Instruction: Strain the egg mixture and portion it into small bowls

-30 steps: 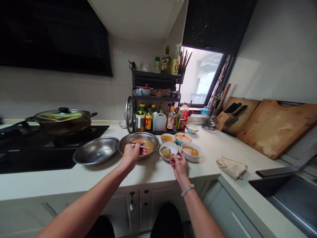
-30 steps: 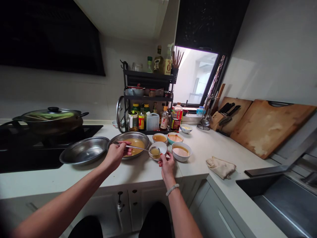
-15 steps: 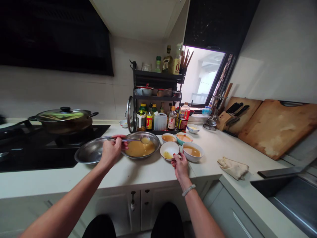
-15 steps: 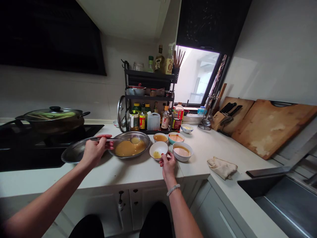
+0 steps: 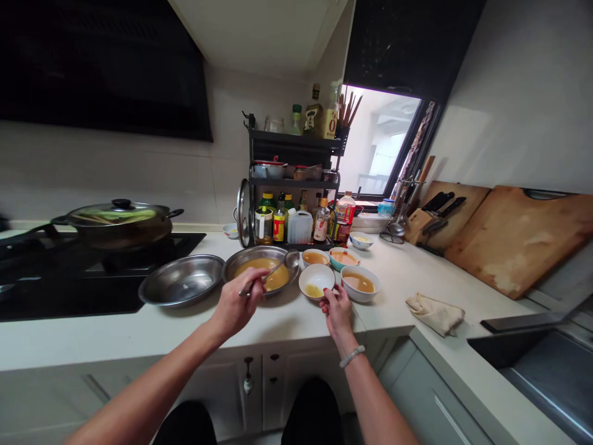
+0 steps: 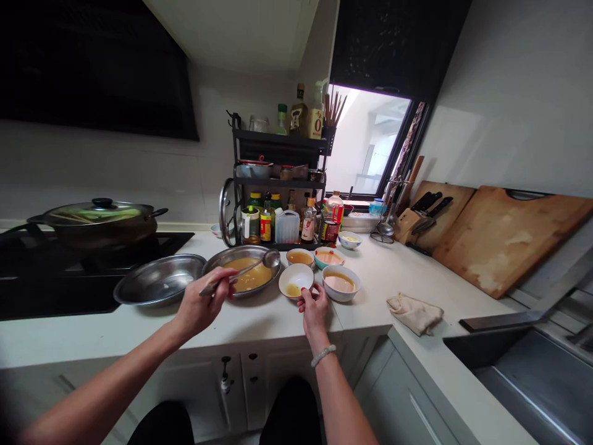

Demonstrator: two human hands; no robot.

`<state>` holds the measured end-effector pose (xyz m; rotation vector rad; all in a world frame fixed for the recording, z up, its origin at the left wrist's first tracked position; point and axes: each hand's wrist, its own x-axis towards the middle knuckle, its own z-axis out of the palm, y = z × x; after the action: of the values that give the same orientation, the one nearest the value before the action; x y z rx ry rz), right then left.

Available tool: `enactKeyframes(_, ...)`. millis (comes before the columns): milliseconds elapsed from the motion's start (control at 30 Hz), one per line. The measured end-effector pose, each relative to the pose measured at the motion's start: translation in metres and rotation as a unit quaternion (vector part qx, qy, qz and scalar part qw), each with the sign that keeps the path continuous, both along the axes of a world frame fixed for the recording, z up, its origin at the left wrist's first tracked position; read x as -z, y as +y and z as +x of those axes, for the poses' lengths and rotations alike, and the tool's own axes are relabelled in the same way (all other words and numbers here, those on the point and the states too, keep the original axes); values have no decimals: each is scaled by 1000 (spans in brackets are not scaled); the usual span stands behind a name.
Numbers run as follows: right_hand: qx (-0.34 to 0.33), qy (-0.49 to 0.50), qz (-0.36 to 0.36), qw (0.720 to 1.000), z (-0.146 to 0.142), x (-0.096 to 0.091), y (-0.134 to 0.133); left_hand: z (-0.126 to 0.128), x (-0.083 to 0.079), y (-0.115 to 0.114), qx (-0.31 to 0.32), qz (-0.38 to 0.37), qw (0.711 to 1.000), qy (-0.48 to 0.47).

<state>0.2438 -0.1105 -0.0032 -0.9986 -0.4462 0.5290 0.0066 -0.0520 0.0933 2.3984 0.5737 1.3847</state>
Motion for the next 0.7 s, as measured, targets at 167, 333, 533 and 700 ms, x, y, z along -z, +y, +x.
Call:
enactKeyframes(167, 13, -13, -2, 1000, 0, 1, 0, 24, 2, -13, 90, 57, 991, 76)
enactKeyframes(333, 20, -21, -1, 1000, 0, 3, 2, 40, 11, -10, 103, 162, 967, 165)
enactKeyframes(533, 19, -29, -6, 999, 0, 5, 3, 48, 5, -11, 127, 136, 959, 213)
enactKeyframes(700, 8, -13, -8, 1000, 0, 4, 2, 49, -8, -7, 112, -126, 982, 89)
